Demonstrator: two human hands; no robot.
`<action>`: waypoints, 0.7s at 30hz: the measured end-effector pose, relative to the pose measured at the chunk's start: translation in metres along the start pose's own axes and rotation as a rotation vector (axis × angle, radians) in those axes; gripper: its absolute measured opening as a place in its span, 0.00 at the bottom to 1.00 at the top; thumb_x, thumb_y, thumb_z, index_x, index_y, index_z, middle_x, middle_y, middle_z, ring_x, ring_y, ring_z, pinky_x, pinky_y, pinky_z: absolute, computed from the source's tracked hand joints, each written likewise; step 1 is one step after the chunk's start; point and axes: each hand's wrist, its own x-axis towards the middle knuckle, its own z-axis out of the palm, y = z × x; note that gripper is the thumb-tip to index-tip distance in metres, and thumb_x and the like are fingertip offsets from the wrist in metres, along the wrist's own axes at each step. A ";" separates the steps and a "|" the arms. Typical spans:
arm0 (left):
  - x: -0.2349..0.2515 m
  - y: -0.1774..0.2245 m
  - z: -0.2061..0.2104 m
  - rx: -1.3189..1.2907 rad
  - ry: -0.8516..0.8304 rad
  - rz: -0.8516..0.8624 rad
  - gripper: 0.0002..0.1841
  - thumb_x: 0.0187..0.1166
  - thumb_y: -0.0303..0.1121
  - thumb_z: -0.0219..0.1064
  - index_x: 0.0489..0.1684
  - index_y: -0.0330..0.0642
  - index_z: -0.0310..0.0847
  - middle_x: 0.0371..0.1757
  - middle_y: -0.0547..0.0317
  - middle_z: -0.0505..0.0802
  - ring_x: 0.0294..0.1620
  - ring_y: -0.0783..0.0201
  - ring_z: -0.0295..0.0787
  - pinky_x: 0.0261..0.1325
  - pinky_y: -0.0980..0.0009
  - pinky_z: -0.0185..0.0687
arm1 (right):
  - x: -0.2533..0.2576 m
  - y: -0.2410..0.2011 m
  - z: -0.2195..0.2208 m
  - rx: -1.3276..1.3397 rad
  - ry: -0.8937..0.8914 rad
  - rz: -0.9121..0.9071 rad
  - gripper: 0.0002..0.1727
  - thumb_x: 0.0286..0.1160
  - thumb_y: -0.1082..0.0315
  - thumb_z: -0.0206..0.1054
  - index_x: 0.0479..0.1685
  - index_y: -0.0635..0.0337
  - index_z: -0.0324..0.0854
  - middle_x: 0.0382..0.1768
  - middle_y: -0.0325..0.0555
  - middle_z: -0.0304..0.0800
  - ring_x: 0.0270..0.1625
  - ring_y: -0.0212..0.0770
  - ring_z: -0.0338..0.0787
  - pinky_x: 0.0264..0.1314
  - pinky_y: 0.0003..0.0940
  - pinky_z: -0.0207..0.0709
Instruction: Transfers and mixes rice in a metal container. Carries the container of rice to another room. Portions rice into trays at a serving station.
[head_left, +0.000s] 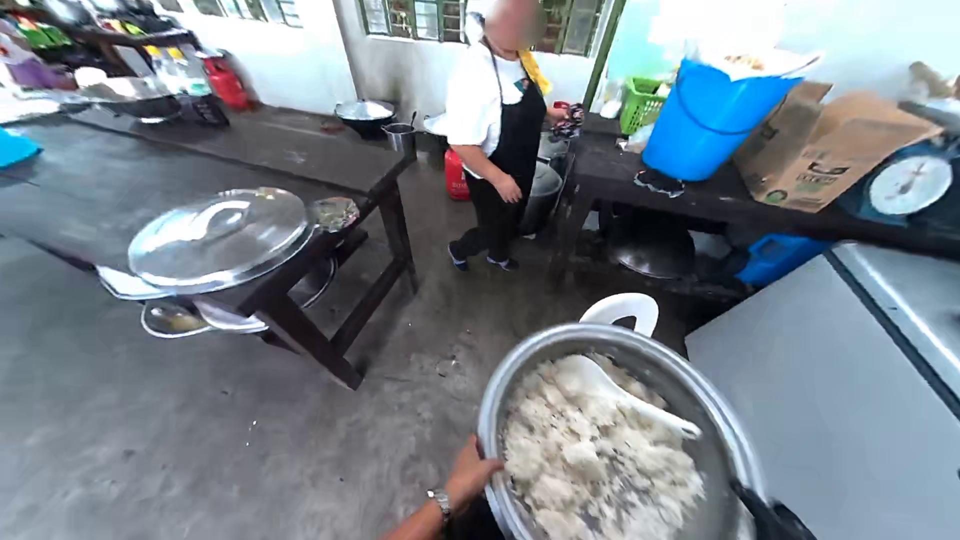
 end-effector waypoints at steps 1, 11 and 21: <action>-0.024 -0.008 -0.023 -0.051 0.063 0.016 0.34 0.72 0.34 0.78 0.75 0.29 0.68 0.58 0.33 0.89 0.55 0.43 0.91 0.58 0.45 0.87 | -0.014 -0.007 0.014 0.026 -0.045 -0.063 0.31 0.73 0.54 0.76 0.70 0.67 0.80 0.62 0.59 0.89 0.62 0.48 0.90 0.69 0.52 0.82; -0.185 -0.082 -0.254 -0.596 0.875 0.210 0.22 0.69 0.17 0.71 0.63 0.27 0.74 0.46 0.40 0.88 0.39 0.56 0.88 0.41 0.57 0.87 | -0.251 -0.143 0.219 0.007 -0.648 -0.185 0.18 0.81 0.69 0.68 0.66 0.68 0.81 0.58 0.59 0.89 0.58 0.49 0.89 0.65 0.49 0.81; -0.263 -0.177 -0.453 -0.935 1.328 -0.024 0.23 0.69 0.17 0.67 0.65 0.30 0.73 0.46 0.43 0.87 0.37 0.59 0.86 0.37 0.61 0.85 | -0.476 -0.197 0.472 -0.224 -1.239 -0.256 0.16 0.78 0.70 0.71 0.61 0.68 0.81 0.50 0.58 0.89 0.50 0.46 0.89 0.56 0.46 0.83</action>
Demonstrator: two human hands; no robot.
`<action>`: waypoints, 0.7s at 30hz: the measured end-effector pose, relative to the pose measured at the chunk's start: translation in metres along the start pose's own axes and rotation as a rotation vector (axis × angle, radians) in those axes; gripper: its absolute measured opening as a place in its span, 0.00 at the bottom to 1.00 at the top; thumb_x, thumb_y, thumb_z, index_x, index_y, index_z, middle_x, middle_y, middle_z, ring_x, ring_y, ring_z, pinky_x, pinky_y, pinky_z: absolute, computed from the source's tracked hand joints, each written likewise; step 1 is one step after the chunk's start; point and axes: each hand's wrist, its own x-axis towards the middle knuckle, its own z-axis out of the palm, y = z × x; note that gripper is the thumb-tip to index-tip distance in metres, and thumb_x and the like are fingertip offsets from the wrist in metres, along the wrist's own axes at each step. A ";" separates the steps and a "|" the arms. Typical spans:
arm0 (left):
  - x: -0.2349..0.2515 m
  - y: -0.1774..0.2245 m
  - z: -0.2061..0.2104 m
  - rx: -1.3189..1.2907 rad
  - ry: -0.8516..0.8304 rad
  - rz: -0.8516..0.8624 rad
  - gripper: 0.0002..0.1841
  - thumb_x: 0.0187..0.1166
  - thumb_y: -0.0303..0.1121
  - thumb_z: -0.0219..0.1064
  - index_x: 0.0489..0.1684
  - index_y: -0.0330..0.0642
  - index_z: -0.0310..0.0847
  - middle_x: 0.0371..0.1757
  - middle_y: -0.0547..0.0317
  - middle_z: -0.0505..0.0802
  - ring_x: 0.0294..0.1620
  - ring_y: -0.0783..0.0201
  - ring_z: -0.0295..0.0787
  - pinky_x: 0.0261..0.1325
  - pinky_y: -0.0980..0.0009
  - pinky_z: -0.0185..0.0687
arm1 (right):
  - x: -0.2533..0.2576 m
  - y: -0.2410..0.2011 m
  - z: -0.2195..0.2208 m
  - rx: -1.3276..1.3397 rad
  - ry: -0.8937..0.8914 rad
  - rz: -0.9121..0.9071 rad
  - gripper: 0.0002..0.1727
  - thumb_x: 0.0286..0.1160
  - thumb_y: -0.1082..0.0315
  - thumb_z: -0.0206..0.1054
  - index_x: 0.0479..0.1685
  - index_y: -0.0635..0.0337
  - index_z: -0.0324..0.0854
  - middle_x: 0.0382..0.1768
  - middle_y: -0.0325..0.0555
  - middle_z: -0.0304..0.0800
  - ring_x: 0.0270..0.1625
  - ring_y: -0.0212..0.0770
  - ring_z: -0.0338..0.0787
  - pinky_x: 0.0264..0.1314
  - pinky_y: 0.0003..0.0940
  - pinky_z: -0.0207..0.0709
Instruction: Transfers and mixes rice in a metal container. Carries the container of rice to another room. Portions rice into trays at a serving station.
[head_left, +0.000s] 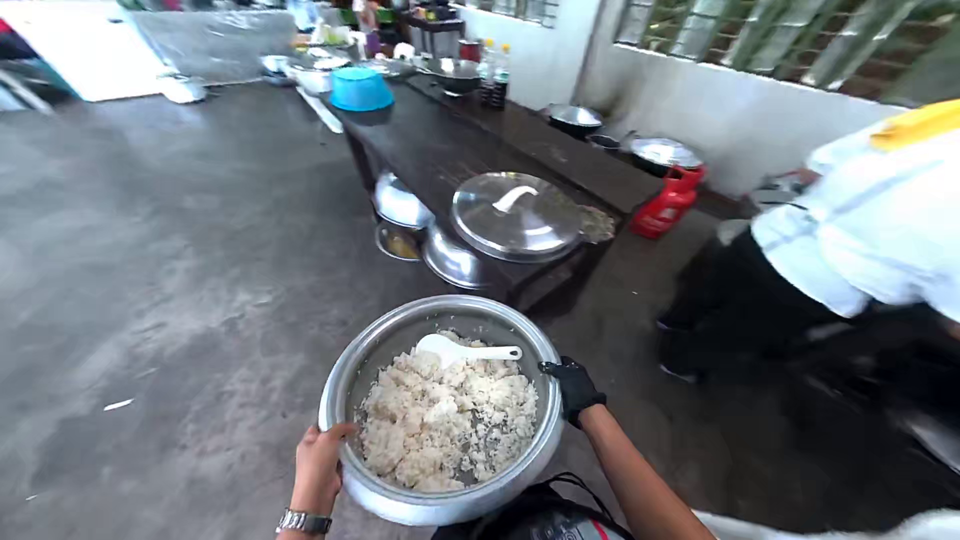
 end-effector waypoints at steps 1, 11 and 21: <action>0.014 0.011 -0.007 -0.016 0.058 -0.005 0.22 0.68 0.17 0.67 0.64 0.30 0.73 0.46 0.43 0.87 0.37 0.58 0.86 0.37 0.60 0.85 | 0.017 -0.017 0.025 -0.043 -0.059 -0.011 0.18 0.78 0.69 0.72 0.62 0.67 0.81 0.53 0.58 0.89 0.53 0.47 0.89 0.59 0.47 0.83; 0.119 0.144 -0.041 -0.212 0.369 -0.001 0.17 0.73 0.21 0.65 0.60 0.34 0.76 0.41 0.51 0.89 0.34 0.64 0.88 0.36 0.66 0.87 | 0.094 -0.241 0.220 -0.141 -0.418 -0.336 0.17 0.75 0.72 0.73 0.60 0.71 0.81 0.48 0.55 0.89 0.46 0.39 0.88 0.54 0.36 0.83; 0.318 0.359 0.069 -0.232 0.035 0.249 0.20 0.73 0.17 0.61 0.65 0.35 0.71 0.43 0.53 0.89 0.35 0.67 0.91 0.34 0.69 0.90 | 0.205 -0.394 0.274 0.109 -0.149 -0.580 0.14 0.74 0.74 0.74 0.56 0.66 0.83 0.37 0.45 0.91 0.35 0.32 0.90 0.42 0.31 0.88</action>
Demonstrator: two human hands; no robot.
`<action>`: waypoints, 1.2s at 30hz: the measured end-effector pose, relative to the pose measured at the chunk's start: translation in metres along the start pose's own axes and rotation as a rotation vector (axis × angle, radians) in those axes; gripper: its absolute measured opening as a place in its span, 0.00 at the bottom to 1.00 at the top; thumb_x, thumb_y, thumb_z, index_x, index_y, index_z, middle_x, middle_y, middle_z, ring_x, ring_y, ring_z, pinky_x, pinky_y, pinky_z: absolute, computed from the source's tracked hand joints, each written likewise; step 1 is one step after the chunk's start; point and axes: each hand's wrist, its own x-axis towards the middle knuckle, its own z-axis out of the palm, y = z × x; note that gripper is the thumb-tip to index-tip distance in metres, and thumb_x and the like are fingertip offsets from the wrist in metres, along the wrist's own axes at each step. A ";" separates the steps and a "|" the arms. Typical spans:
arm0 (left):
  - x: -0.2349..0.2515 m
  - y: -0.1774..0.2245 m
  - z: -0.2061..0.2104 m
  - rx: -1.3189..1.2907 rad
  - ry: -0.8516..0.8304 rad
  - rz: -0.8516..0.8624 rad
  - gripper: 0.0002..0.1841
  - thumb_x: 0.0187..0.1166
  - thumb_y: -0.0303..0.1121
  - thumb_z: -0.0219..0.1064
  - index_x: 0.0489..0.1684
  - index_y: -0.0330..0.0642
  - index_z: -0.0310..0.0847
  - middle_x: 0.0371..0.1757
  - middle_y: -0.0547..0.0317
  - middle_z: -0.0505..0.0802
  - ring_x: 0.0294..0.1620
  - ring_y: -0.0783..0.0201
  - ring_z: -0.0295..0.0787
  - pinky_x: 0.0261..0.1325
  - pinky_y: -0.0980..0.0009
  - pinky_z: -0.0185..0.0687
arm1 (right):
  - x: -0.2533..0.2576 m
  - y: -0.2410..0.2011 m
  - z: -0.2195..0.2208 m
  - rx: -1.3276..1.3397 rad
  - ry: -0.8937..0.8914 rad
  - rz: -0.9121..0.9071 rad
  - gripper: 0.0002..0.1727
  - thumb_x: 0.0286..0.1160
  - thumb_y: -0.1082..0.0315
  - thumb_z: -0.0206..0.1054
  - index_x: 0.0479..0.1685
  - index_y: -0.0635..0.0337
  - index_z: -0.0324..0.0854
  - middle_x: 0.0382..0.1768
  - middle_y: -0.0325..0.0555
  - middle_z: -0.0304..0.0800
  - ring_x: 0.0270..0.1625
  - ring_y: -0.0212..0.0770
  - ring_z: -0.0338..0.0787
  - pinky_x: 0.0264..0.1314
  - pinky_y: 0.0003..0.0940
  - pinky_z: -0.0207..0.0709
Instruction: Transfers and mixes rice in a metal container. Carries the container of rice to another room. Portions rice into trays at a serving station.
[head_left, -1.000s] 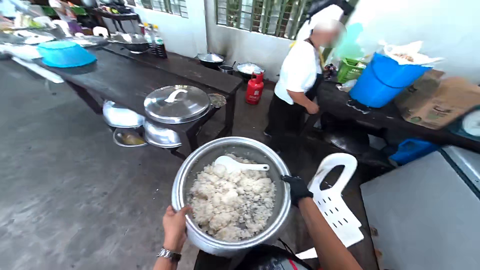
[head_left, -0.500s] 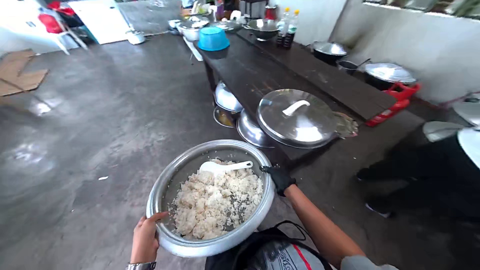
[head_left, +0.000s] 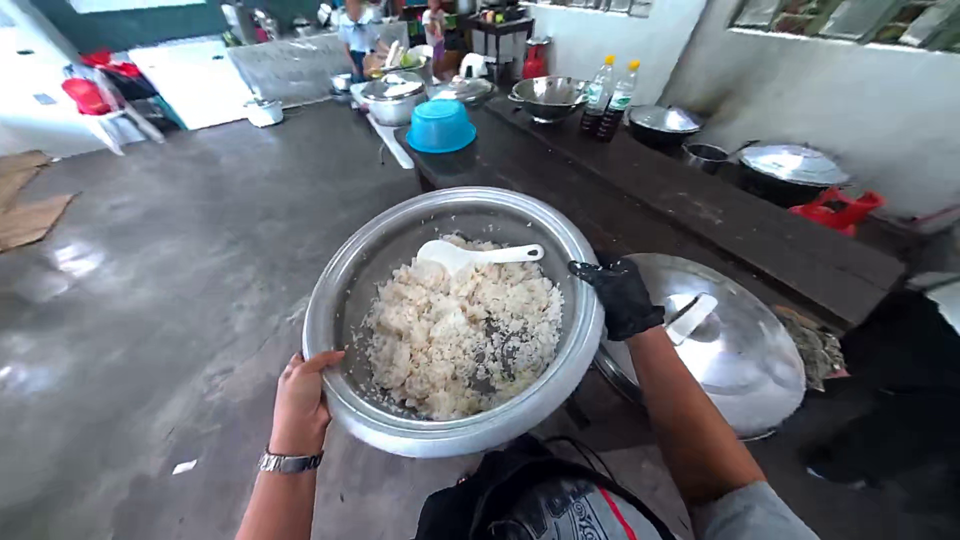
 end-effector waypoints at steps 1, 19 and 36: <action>0.021 0.010 0.022 0.002 -0.049 0.010 0.20 0.73 0.17 0.61 0.65 0.35 0.72 0.44 0.52 0.89 0.36 0.67 0.92 0.34 0.69 0.91 | 0.017 -0.003 -0.004 -0.004 0.042 0.001 0.14 0.74 0.73 0.74 0.56 0.66 0.82 0.37 0.45 0.91 0.36 0.32 0.90 0.43 0.32 0.88; 0.264 0.027 0.375 0.268 -0.568 -0.035 0.19 0.73 0.18 0.65 0.64 0.33 0.76 0.43 0.48 0.90 0.36 0.61 0.90 0.38 0.63 0.88 | 0.251 0.024 -0.074 -1.114 0.291 0.219 0.35 0.76 0.49 0.73 0.75 0.65 0.76 0.69 0.71 0.81 0.72 0.68 0.82 0.72 0.69 0.72; 0.387 0.034 0.494 0.219 -1.071 -0.157 0.18 0.76 0.24 0.73 0.60 0.32 0.73 0.39 0.48 0.90 0.35 0.62 0.92 0.41 0.65 0.91 | 0.395 0.005 0.097 -1.461 0.021 0.621 0.24 0.86 0.68 0.61 0.80 0.51 0.72 0.61 0.68 0.86 0.57 0.75 0.88 0.52 0.73 0.79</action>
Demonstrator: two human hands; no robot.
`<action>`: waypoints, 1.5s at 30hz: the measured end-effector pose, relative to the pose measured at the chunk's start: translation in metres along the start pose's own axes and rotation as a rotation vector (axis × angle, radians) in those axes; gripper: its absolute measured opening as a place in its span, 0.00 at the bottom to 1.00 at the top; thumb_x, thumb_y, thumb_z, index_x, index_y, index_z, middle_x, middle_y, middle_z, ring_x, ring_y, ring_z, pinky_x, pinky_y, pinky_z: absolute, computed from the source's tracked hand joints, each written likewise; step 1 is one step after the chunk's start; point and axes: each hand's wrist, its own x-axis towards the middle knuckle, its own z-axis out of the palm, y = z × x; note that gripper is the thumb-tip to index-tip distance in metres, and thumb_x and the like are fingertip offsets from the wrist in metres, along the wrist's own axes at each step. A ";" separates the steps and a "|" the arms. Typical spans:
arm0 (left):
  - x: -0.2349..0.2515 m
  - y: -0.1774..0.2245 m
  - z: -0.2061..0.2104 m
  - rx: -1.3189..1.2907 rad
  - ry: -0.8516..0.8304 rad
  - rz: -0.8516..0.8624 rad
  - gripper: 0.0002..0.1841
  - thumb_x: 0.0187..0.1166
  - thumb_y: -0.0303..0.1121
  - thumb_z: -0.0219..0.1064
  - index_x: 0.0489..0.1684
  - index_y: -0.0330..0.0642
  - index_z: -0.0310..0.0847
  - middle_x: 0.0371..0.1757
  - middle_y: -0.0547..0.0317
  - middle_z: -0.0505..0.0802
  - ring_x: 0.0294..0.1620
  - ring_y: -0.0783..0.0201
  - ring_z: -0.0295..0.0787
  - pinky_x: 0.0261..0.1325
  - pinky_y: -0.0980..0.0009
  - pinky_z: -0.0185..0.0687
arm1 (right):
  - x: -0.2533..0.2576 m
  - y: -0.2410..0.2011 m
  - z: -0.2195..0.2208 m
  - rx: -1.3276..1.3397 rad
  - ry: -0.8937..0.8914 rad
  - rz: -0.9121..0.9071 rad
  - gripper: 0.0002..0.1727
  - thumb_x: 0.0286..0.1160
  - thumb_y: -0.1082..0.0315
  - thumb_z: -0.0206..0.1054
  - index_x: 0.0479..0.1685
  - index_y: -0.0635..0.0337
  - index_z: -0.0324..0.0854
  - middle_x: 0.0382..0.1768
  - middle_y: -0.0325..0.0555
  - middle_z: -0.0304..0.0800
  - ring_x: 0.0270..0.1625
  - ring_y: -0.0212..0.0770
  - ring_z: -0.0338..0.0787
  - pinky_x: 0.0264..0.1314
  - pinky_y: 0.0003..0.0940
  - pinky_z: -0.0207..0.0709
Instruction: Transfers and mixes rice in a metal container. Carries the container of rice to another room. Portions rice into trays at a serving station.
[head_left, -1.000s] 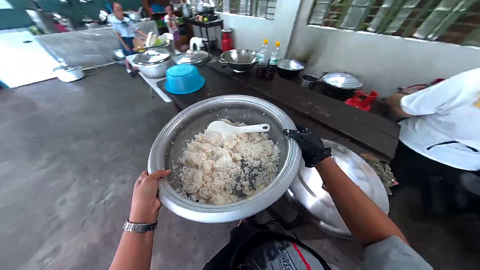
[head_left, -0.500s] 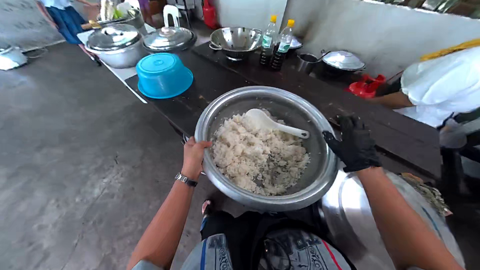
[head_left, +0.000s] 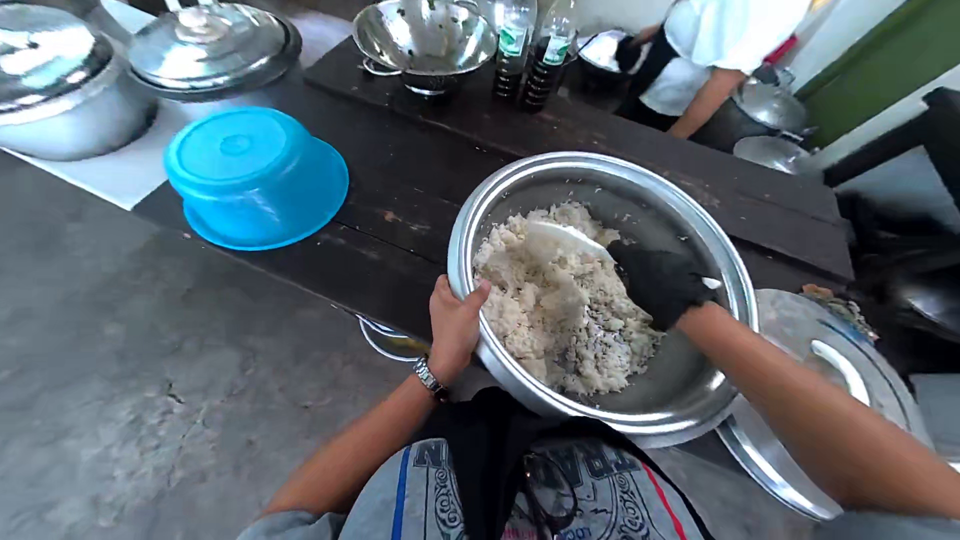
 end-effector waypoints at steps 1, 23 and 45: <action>0.001 -0.001 0.000 -0.022 -0.001 0.006 0.18 0.75 0.23 0.73 0.59 0.32 0.73 0.38 0.49 0.90 0.35 0.63 0.92 0.41 0.66 0.91 | -0.018 -0.001 -0.008 -0.038 0.015 0.029 0.26 0.86 0.66 0.60 0.83 0.46 0.71 0.59 0.67 0.88 0.55 0.74 0.89 0.49 0.72 0.79; -0.002 0.004 0.002 0.000 0.030 -0.042 0.19 0.69 0.14 0.68 0.57 0.34 0.72 0.40 0.48 0.89 0.35 0.61 0.91 0.37 0.65 0.90 | 0.084 -0.034 -0.002 -0.084 -0.142 -0.222 0.24 0.92 0.48 0.50 0.66 0.53 0.85 0.56 0.62 0.92 0.62 0.67 0.90 0.59 0.72 0.77; -0.007 -0.001 0.000 0.023 0.008 -0.005 0.17 0.77 0.25 0.70 0.61 0.40 0.73 0.42 0.53 0.89 0.34 0.65 0.90 0.35 0.67 0.89 | 0.048 0.038 0.016 0.070 -0.057 0.254 0.26 0.93 0.54 0.49 0.71 0.68 0.78 0.63 0.73 0.86 0.68 0.73 0.84 0.65 0.76 0.73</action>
